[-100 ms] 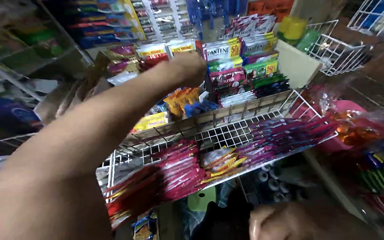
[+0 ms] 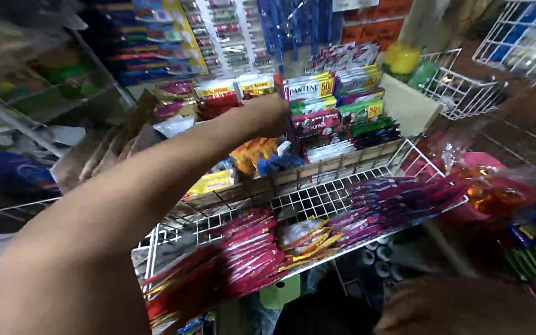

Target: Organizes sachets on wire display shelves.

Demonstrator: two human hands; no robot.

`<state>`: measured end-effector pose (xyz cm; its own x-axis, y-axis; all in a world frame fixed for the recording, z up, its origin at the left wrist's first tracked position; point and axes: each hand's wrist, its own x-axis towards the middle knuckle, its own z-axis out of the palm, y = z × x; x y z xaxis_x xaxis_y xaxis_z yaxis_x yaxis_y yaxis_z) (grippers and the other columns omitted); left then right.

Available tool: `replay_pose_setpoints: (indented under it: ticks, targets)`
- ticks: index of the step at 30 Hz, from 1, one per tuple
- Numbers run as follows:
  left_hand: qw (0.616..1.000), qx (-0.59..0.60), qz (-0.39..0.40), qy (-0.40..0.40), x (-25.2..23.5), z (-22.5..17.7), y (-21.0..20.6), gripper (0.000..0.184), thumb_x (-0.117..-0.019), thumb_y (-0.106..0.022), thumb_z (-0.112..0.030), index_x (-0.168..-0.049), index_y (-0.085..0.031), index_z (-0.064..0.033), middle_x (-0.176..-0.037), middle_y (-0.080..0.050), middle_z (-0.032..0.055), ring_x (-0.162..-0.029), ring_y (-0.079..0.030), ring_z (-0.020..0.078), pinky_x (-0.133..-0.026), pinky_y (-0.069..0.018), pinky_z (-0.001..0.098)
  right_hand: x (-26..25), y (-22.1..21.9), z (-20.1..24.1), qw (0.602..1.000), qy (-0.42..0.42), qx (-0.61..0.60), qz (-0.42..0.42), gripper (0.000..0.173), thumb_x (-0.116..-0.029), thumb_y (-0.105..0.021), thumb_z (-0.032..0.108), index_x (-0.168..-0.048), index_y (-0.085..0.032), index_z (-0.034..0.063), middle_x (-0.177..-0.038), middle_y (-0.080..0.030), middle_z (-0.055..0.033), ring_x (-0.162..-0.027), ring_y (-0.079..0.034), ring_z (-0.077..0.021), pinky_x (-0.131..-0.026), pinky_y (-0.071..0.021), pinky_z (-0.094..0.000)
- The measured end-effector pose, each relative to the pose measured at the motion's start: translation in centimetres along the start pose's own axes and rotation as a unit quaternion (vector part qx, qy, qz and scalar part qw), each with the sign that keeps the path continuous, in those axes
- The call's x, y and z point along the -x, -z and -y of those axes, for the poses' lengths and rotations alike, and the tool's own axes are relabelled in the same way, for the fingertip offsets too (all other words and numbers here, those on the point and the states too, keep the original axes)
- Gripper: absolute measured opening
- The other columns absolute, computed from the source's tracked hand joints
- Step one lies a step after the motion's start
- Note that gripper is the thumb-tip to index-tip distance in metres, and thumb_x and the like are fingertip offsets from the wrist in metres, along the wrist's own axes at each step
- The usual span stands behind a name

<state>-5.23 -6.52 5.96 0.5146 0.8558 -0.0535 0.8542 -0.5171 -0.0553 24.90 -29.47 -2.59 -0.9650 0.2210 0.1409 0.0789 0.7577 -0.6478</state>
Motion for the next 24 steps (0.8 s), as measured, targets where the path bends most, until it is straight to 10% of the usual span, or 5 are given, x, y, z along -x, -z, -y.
replay_pose_setpoints:
  ticks: [5,9,12,15,24]
  targets:
    - [0.956,0.275,0.040,0.092,-1.6,-0.1,-1.0,0.026,-0.1050,-0.051,-0.012,-0.115,-0.065,0.0075,-0.105,-0.069,0.0216,-0.090,-0.070,0.0265,-0.087,-0.0567,0.0439,5.2,8.7,-0.3,0.912,-0.139,0.303,-0.239,0.035,-0.1071,-0.048,0.037,-0.111,-0.076,0.0185,-0.095,-0.075,0.0072,-0.085,-0.069,0.0013,-0.077,-0.0588,-0.0212]
    - [0.895,0.403,0.074,0.180,-3.1,0.3,-2.6,0.020,-0.1019,-0.054,-0.007,-0.108,-0.065,0.0080,-0.098,-0.067,0.0158,-0.084,-0.065,0.0182,-0.081,-0.0542,0.0353,2.9,16.8,-2.5,0.819,-0.356,0.365,-0.264,0.034,-0.1068,-0.049,0.027,-0.123,-0.072,0.0093,-0.095,-0.074,-0.0110,-0.081,-0.071,-0.0256,-0.074,-0.0555,-0.0541]
    - [0.945,0.266,0.087,0.167,-4.0,-0.6,-2.6,0.015,-0.0997,-0.057,-0.006,-0.106,-0.063,0.0064,-0.096,-0.066,0.0127,-0.089,-0.066,0.0174,-0.085,-0.0542,0.0340,1.3,21.3,-6.9,0.794,-0.455,0.336,-0.222,0.033,-0.1095,-0.047,0.017,-0.130,-0.067,-0.0007,-0.110,-0.071,-0.0281,-0.106,-0.067,-0.0476,-0.094,-0.0458,-0.0672]
    - [0.986,-0.036,0.151,0.054,-6.6,0.2,-4.1,0.037,-0.0902,-0.076,-0.028,-0.099,-0.071,0.0078,-0.108,-0.068,0.0260,-0.111,-0.062,0.0445,-0.097,-0.0438,0.0618,0.9,23.8,-13.2,0.797,-0.495,0.306,-0.162,0.033,-0.1085,-0.046,0.013,-0.124,-0.068,-0.0056,-0.116,-0.068,-0.0316,-0.115,-0.062,-0.0505,-0.100,-0.0426,-0.0676]
    - [0.969,-0.064,0.204,0.121,-8.7,-1.8,-4.5,0.041,-0.0910,-0.075,-0.028,-0.103,-0.067,0.0104,-0.117,-0.062,0.0311,-0.118,-0.056,0.0481,-0.097,-0.0436,0.0626,-1.4,23.6,-22.9,0.745,-0.609,0.238,-0.128,0.035,-0.1043,-0.055,0.015,-0.104,-0.064,-0.0187,-0.113,-0.063,-0.0394,-0.115,-0.060,-0.0546,-0.094,-0.0446,-0.0702]
